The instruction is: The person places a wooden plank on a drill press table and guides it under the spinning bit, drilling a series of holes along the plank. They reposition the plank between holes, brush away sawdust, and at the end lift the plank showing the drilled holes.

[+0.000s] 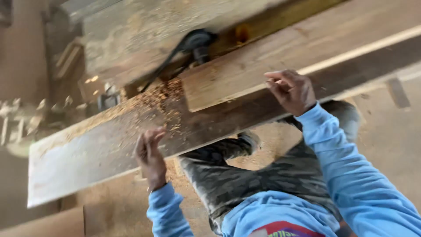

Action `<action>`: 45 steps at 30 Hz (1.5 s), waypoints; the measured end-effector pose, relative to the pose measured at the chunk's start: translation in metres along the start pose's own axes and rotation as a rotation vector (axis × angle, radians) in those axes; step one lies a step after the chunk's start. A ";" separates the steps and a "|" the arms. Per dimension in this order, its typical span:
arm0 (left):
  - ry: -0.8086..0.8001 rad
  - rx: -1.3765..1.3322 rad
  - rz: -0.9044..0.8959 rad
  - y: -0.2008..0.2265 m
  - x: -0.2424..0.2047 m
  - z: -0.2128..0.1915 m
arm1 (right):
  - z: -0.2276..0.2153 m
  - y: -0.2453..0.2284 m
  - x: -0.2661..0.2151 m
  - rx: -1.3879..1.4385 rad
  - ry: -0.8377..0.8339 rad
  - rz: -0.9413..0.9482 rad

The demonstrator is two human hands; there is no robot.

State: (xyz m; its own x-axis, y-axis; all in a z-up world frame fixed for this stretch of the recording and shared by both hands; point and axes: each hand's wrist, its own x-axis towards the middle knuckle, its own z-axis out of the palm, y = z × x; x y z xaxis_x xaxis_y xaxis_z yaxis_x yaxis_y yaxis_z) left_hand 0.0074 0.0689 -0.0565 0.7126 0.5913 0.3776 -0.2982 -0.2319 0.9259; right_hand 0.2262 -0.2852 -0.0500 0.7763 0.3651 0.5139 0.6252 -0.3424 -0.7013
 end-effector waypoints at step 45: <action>-0.284 0.676 -0.212 -0.131 0.100 0.133 | 0.092 0.090 0.096 -0.580 -0.336 -0.108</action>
State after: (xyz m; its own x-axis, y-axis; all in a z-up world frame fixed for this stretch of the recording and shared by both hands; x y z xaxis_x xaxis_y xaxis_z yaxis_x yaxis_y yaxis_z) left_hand 0.2021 0.0556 -0.1387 0.8744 0.4758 0.0949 0.2517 -0.6121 0.7497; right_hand 0.3499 -0.2016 -0.1090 0.6984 0.6407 0.3190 0.7126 -0.6636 -0.2275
